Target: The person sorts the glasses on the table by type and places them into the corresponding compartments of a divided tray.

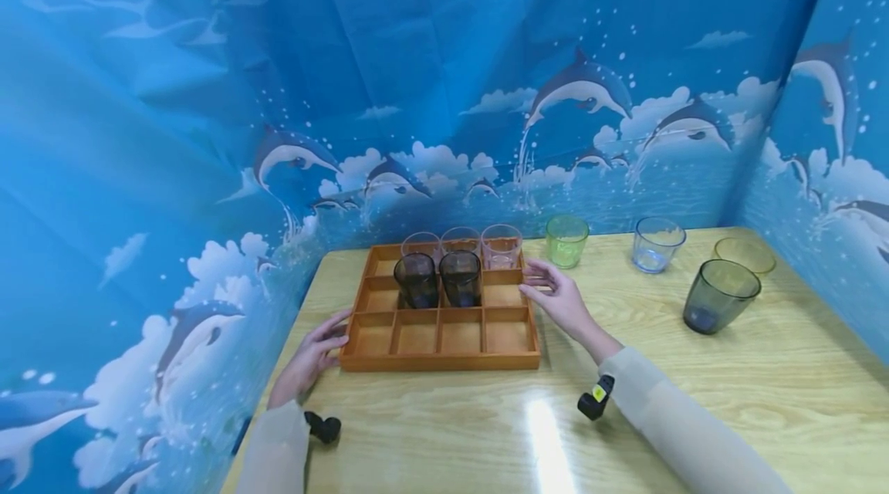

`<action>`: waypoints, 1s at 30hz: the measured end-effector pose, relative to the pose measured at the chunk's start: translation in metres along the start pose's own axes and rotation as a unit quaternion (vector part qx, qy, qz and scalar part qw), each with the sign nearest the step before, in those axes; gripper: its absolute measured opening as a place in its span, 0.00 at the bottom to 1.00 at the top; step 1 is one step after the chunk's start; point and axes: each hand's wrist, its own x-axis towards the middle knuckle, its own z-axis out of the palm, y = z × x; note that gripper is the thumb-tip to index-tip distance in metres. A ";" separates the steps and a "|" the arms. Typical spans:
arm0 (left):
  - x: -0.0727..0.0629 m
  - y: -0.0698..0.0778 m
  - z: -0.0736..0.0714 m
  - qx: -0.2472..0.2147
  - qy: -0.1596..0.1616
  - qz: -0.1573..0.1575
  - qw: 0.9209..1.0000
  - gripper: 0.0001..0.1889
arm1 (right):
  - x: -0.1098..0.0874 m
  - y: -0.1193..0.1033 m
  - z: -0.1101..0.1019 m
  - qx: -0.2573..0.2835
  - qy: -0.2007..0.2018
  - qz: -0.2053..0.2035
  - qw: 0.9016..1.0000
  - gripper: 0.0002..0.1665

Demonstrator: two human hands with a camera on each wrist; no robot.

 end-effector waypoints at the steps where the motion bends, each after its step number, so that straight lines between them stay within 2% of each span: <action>1: 0.000 0.000 0.000 -0.001 0.000 -0.001 1.000 0.29 | -0.001 0.001 -0.002 0.001 0.002 0.000 1.000 0.32; 12: 0.001 0.000 0.000 -0.004 0.003 -0.007 1.000 0.29 | -0.014 0.005 -0.018 -0.008 0.021 -0.014 1.000 0.32; 22: 0.001 -0.001 -0.001 0.004 -0.004 -0.003 1.000 0.30 | -0.027 0.006 -0.039 -0.030 0.029 0.000 0.999 0.32; 30: 0.001 -0.002 -0.001 0.008 0.001 -0.001 1.000 0.30 | -0.036 0.008 -0.056 -0.030 0.046 -0.022 0.998 0.31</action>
